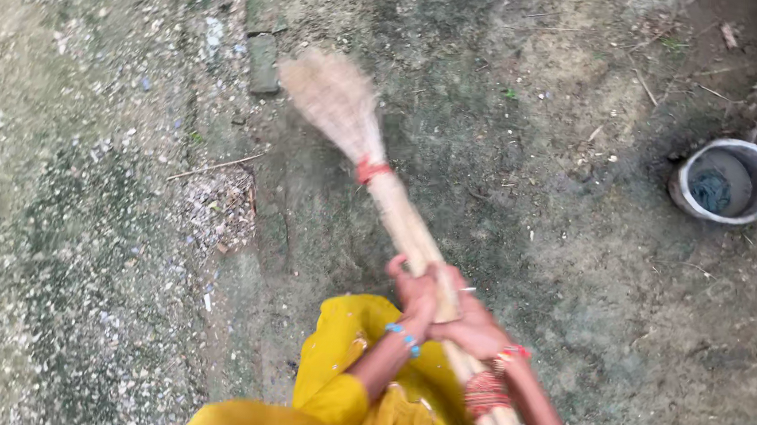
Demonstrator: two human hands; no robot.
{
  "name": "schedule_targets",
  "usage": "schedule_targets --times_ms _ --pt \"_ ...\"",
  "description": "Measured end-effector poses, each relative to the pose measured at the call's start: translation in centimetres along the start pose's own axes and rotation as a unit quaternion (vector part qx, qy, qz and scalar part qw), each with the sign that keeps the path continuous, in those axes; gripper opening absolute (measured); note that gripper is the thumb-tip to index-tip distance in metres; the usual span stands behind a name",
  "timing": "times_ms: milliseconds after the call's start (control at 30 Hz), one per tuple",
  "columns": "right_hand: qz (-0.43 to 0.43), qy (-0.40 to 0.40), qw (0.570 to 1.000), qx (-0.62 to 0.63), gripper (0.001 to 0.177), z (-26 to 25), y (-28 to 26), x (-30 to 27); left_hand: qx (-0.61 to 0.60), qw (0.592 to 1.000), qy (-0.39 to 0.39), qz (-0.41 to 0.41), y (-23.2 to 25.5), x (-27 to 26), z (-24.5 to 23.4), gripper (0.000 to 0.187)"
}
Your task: The person sweeps an outdoor ground area using a bundle of sticks as a broom, moving dirt and debris across the uneven surface.
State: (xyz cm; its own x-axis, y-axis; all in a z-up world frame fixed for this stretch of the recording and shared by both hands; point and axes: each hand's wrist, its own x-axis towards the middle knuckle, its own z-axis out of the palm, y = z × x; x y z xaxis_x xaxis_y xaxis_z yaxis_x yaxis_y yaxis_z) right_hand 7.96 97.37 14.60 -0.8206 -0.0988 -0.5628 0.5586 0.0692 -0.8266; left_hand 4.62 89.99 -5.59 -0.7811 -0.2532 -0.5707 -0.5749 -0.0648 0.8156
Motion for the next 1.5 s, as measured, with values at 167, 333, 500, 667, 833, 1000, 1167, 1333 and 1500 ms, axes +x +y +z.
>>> schedule_targets --times_ms 167,333,500,667,833,1000,1167,1333,1500 --pt "0.004 0.099 0.994 -0.041 0.109 -8.3 -0.9 -0.3 -0.028 0.990 -0.135 0.021 6.0 -3.4 10.6 0.067" --pt "0.145 0.170 0.963 -0.147 0.125 -12.7 -0.7 4.5 0.004 0.981 -0.193 -0.035 10.0 -1.3 13.9 0.067" --pt "0.095 0.009 0.974 -0.203 0.068 -4.1 2.5 13.0 -0.155 0.980 -0.119 -0.036 3.0 8.9 6.5 0.059" --pt "0.163 -0.131 0.905 -0.370 0.078 9.0 1.4 15.5 0.029 0.993 0.118 0.003 -3.5 13.3 -9.5 0.051" --pt "0.137 -0.130 0.913 -0.361 0.098 11.3 -2.4 12.2 -0.274 0.950 0.015 -0.150 -0.3 10.6 -12.2 0.043" --pt "0.136 -0.083 0.921 -0.355 0.121 6.8 -7.6 9.8 -0.116 0.988 0.071 -0.066 6.7 7.9 -6.5 0.058" --pt "0.128 -0.021 0.882 -0.453 0.131 3.3 -10.5 14.1 -0.164 0.986 0.021 -0.037 10.2 11.4 0.1 0.060" --pt "0.069 -0.163 0.807 -0.564 0.074 5.1 -6.4 21.7 -0.265 0.962 0.032 -0.050 5.4 16.9 -3.7 0.058" --pt "0.174 -0.189 0.799 -0.544 0.103 14.0 -6.4 20.0 -0.176 0.961 0.187 -0.101 3.0 15.2 -12.5 0.056"
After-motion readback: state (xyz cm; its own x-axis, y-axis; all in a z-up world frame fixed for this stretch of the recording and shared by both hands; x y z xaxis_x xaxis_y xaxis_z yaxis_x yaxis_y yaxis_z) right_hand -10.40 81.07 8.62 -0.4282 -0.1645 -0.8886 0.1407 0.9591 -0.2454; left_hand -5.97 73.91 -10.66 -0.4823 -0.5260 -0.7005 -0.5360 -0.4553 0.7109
